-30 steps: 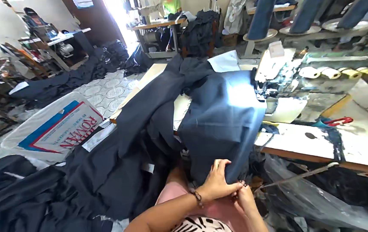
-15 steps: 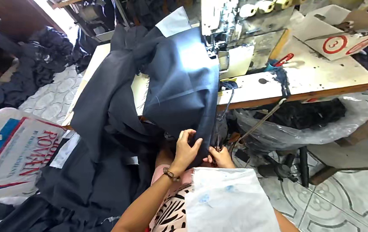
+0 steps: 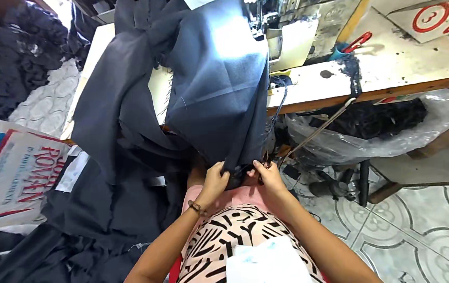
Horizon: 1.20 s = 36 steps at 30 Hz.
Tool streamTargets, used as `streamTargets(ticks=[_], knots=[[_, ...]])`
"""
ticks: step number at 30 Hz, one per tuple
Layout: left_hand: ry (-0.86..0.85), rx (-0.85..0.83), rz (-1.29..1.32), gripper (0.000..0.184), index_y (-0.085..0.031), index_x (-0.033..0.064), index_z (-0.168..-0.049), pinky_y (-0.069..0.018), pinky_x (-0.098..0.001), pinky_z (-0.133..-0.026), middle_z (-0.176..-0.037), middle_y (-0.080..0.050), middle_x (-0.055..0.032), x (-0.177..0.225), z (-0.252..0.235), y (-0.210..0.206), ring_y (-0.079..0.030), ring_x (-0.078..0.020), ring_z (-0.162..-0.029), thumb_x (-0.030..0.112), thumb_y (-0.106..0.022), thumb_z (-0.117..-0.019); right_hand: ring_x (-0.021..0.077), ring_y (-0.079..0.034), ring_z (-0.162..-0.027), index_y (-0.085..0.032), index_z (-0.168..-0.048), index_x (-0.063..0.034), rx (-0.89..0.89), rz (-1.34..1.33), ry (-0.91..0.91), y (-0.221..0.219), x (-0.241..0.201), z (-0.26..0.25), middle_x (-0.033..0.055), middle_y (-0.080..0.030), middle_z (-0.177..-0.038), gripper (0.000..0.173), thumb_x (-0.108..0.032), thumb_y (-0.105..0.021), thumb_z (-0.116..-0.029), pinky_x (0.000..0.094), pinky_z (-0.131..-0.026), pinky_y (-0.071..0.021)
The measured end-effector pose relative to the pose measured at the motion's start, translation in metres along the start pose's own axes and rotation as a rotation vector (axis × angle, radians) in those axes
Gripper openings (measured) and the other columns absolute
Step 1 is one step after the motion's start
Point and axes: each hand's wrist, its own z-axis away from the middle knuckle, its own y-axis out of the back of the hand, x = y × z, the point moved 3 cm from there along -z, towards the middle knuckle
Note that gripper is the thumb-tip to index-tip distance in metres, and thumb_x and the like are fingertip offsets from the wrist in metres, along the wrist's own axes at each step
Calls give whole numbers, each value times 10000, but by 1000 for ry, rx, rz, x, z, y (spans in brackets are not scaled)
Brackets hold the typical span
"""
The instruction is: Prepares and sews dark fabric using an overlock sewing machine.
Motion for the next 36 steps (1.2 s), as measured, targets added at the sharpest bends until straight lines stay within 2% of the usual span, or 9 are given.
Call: streamTargets(ticks=[4, 6, 9, 13, 18, 23, 26, 31, 36], knots=[[-334, 369, 216, 264, -621, -77, -1156, -554, -238, -911, -1012, -706, -68, 52, 48, 32, -670, -22, -979, 62, -427, -1041, 82, -650, -581, -575, -1022, 22, -52, 58, 7, -3, -2, 5, -5, -637, -680, 140, -68, -477, -1067, 272, -646, -611], [-617, 368, 211, 247, -575, 132, -1174, -529, -138, -870, -1020, -659, 107, 92, 74, 54, -617, 100, -973, 244, -360, -1124, 46, -583, -505, -574, -973, -22, -85, 70, 17, -6, -1, 13, -40, -604, -605, 165, -98, -468, -1073, 228, -536, -537], [-895, 138, 237, 300, -587, 86, -1111, -497, -139, -810, -936, -600, -5, 134, 92, 60, -598, 2, -882, 311, -389, -1120, -18, -498, -460, -527, -948, -99, -170, -26, 60, -10, -9, 35, -118, -546, -578, 63, -74, -531, -1006, 167, -475, -466], [-762, -103, 303, 319, -645, -60, -1100, -545, -203, -900, -984, -695, -114, 123, 80, 33, -662, -63, -969, 248, -640, -1016, 5, -629, -644, -550, -1086, -18, -193, -69, 37, -7, -24, 52, -45, -667, -807, 241, 17, -686, -891, 189, -602, -553], [-711, -216, 368, 196, -669, -75, -1090, -523, -182, -920, -994, -707, -107, 120, 76, 29, -653, -30, -982, 81, -566, -1031, -47, -552, -682, -569, -1044, 0, -171, 32, 39, -23, -57, 73, -47, -571, -793, 94, -25, -478, -1039, 140, -663, -501], [-696, -158, 498, 413, -671, 118, -1137, -519, -142, -896, -1057, -696, 104, 135, 91, 69, -620, 79, -1019, 440, -415, -1097, -38, -558, -503, -571, -894, -213, -577, -194, -18, -41, -59, 80, -158, -586, -588, 244, -152, -418, -1075, 157, -544, -524], [-622, -196, 547, 480, -682, 193, -1266, -535, -157, -931, -1180, -701, 161, 126, 91, 83, -632, 64, -1078, 570, -576, -990, 20, -572, -486, -563, -938, -152, -446, -298, -52, -24, -39, 61, -96, -598, -577, 228, -182, -389, -1082, 204, -541, -546], [-601, -239, 377, 359, -673, 97, -1232, -549, -188, -943, -1129, -711, 62, 114, 94, 69, -640, 22, -1073, 249, -760, -918, -26, -583, -506, -644, -859, -228, -430, -313, 56, -18, -37, 77, -126, -667, -633, 170, -69, -663, -915, 158, -510, -509], [-681, -286, 63, 297, -696, -20, -1188, -533, -181, -922, -1024, -729, -100, 116, 93, 55, -674, -69, -998, 106, -721, -920, -53, -520, -440, -566, -820, -217, -205, -236, 23, -14, -46, 94, -151, -598, -560, 278, 2, -495, -976, 129, -439, -453]])
